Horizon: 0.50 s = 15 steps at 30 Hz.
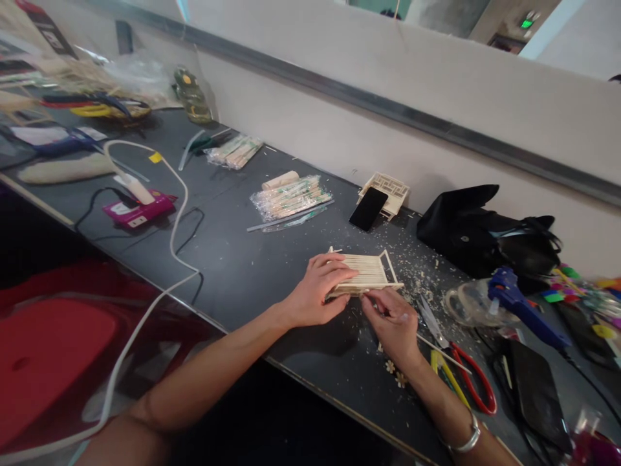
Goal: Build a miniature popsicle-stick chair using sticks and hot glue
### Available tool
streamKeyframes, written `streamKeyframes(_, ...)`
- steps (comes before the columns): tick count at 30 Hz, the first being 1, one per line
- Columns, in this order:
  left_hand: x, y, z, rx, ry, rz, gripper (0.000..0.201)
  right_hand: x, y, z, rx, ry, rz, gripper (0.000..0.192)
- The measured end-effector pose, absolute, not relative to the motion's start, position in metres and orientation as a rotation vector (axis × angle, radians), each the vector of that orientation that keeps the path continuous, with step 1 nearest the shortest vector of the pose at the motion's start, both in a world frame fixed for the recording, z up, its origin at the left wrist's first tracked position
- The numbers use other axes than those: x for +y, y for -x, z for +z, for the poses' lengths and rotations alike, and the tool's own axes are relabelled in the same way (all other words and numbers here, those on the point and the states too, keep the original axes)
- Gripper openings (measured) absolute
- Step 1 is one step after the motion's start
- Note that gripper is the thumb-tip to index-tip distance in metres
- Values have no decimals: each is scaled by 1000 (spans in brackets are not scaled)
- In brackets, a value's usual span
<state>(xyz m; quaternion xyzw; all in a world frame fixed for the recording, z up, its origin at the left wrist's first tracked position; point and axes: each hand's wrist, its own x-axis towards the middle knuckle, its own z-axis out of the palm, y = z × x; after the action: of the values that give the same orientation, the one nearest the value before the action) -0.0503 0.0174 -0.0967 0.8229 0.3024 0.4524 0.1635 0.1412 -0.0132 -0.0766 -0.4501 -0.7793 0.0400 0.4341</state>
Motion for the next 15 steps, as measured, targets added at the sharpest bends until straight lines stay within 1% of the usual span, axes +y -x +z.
streamKeyframes(7,17,47,-97,922,-2300,1340,26,-12,-140,-78,-1926,1145,104,15)
streamKeyframes(15,14,40,-89,1015,-2263,1339,20,-12,-140,-79,-1924,1156,99,15)
